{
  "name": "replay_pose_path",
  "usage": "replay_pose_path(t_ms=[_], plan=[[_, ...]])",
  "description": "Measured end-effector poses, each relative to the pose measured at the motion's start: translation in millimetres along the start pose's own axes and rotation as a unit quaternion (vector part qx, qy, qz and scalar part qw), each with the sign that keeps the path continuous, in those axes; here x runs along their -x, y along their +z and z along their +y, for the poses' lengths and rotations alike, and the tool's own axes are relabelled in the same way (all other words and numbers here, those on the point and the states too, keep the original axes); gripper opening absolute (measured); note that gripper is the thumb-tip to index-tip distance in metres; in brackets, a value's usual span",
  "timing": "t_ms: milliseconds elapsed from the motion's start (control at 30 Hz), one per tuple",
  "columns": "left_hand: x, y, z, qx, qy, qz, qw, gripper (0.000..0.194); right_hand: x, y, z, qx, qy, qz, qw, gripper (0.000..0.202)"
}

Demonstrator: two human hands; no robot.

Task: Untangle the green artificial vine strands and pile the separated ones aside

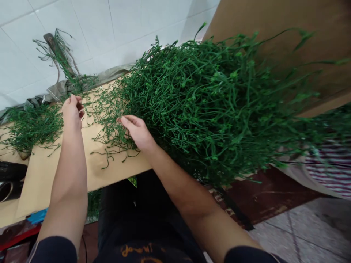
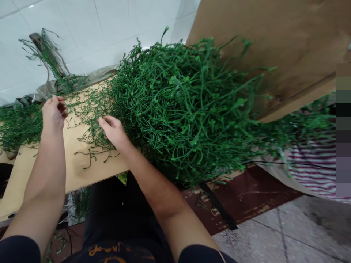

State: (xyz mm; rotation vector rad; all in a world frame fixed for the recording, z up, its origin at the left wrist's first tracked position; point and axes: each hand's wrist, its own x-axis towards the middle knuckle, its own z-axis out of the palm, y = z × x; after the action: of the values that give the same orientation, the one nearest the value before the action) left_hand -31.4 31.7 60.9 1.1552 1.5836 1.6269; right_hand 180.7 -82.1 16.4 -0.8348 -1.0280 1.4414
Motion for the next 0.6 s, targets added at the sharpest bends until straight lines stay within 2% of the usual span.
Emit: replay_pose_path(t_ms=[67, 133, 200, 267, 333, 367, 433, 533, 600], plan=[[17, 3.7, 2, -0.062, -0.007, -0.026, 0.998, 0.018, -10, -1, -8, -0.025, -0.013, -0.003, 1.0, 0.022], [37, 9.9, 3, -0.106, 0.012, -0.06, 0.993, 0.033, -16, 0, -16, -0.032, -0.035, -0.015, 0.999, 0.022], [59, 14.2, 6, -0.102, 0.041, -0.112, 0.988, 0.037, -17, 1, -20, -0.037, -0.033, -0.03, 0.998, 0.025], [80, 16.4, 11, -0.081, 0.05, -0.212, 0.973, 0.033, -17, 2, -20, -0.047, -0.023, -0.035, 0.998, 0.027], [99, 18.0, 15, -0.08, 0.051, -0.326, 0.941, 0.032, -17, 1, -17, -0.047, -0.022, -0.037, 0.998, 0.029], [106, 19.0, 17, -0.088, 0.056, -0.361, 0.927, 0.029, -18, 1, -15, -0.037, -0.028, -0.035, 0.998, 0.029], [114, 21.1, 19, -0.114, 0.081, -0.358, 0.923, 0.027, -22, 1, -11, 0.012, -0.052, -0.024, 0.998, 0.029], [113, 22.1, 18, -0.172, 0.149, -0.263, 0.938, 0.033, -26, 0, -6, 0.148, -0.097, -0.003, 0.984, 0.02], [109, 20.5, 16, -0.207, 0.2, -0.21, 0.934, 0.03, -26, 0, -5, 0.258, -0.147, 0.019, 0.955, 0.007]])
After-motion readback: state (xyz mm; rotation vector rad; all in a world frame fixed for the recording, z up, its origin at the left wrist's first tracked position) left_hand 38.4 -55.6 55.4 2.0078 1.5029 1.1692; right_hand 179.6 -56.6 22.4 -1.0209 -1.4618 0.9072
